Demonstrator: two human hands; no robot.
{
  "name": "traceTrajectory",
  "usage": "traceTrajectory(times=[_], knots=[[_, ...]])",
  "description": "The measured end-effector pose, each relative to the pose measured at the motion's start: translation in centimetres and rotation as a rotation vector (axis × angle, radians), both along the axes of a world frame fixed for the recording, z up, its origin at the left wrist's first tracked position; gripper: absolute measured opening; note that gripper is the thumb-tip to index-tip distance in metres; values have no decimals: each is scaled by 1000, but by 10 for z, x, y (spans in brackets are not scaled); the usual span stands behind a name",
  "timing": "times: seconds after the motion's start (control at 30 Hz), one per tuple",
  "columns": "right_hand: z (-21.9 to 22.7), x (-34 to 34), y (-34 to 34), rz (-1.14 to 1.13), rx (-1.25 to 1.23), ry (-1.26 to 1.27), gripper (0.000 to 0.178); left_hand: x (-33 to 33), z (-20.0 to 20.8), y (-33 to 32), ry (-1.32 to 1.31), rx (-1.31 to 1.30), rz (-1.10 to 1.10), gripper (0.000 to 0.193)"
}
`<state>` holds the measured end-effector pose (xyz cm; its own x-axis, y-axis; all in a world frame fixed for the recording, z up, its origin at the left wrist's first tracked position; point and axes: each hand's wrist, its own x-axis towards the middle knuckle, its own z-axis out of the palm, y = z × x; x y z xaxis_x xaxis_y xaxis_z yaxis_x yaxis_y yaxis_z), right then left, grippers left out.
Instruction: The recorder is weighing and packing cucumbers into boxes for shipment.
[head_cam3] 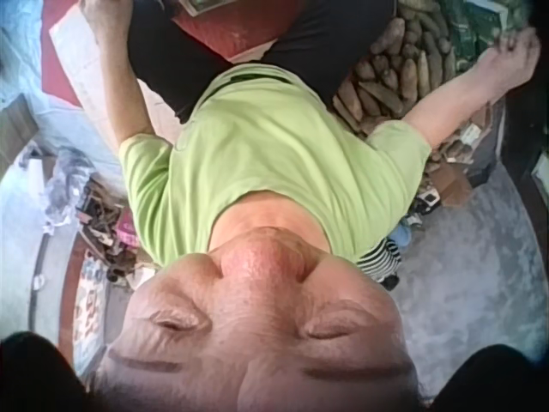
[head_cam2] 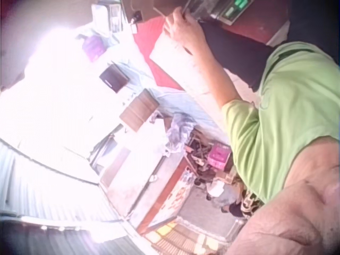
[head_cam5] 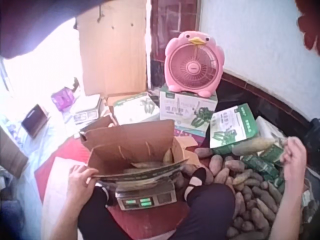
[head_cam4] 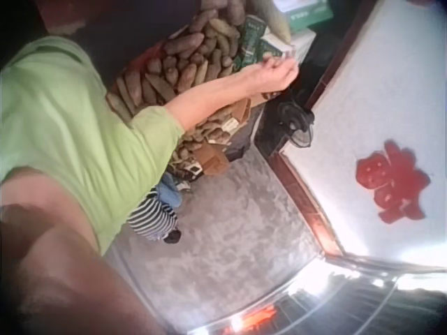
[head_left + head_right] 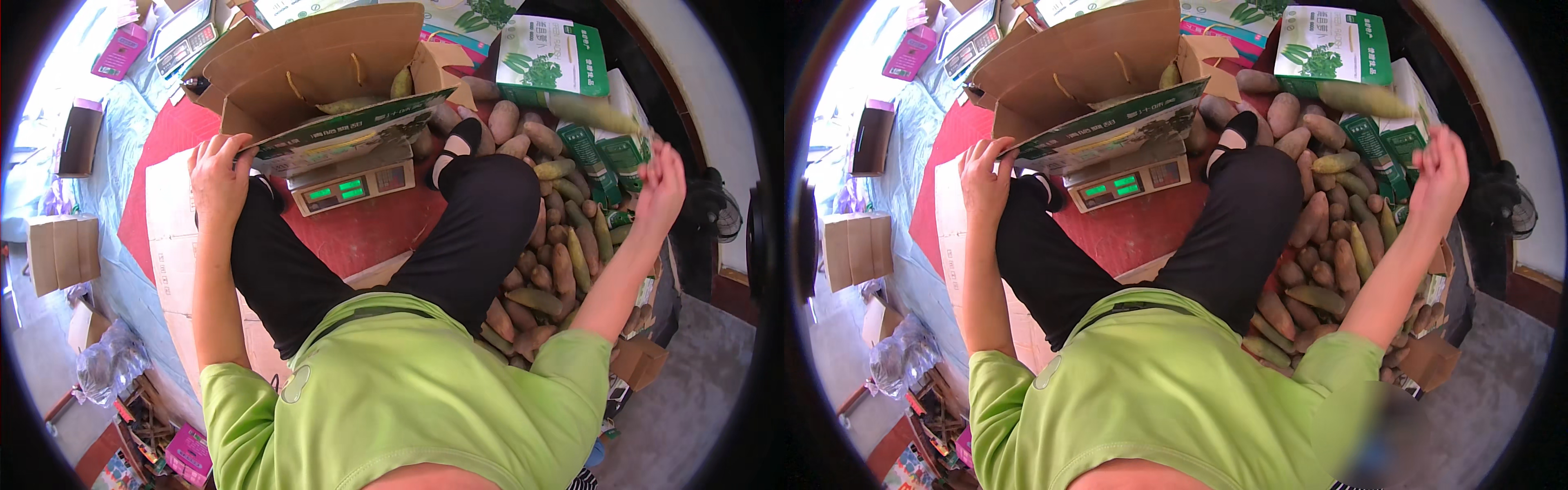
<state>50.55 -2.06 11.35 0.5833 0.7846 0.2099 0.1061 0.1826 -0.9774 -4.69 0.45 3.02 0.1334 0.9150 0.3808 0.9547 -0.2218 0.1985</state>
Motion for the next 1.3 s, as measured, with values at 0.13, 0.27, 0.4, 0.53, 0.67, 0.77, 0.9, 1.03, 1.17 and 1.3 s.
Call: traceTrajectory(times=[0.13, 0.27, 0.4, 0.53, 0.67, 0.77, 0.9, 1.03, 1.17, 1.3], knots=[[62, -56, 68, 415, 145, 17, 18, -1, 1, 0, -24, -1, -2, 12], [83, -139, 115, 658, 198, 75, 15, 1, 0, 2, -78, -4, -9, 11], [62, -231, 146, 699, 50, 56, 17, -1, 3, -1, -86, -19, 7, 11], [31, -284, 144, 803, 28, -68, 23, 0, 0, 0, -107, -16, -2, 10], [3, -269, 146, 827, -198, -253, 23, 1, 1, -1, -118, -13, -16, 10], [-6, -222, 137, 695, -222, -249, 23, 1, 3, -1, -126, -22, -7, 9], [-45, -126, 107, 545, -288, -143, 24, 3, 4, 1, -160, 1, -19, 9], [-130, -42, 49, 218, -455, -73, 18, 5, 5, 1, -145, 11, -16, 10], [-249, 18, -43, 93, -751, -6, 9, 5, 6, -2, -157, -5, -8, 9], [-356, 45, -157, -7, -924, -57, 8, 5, 3, -1, -155, -4, -7, 10]])
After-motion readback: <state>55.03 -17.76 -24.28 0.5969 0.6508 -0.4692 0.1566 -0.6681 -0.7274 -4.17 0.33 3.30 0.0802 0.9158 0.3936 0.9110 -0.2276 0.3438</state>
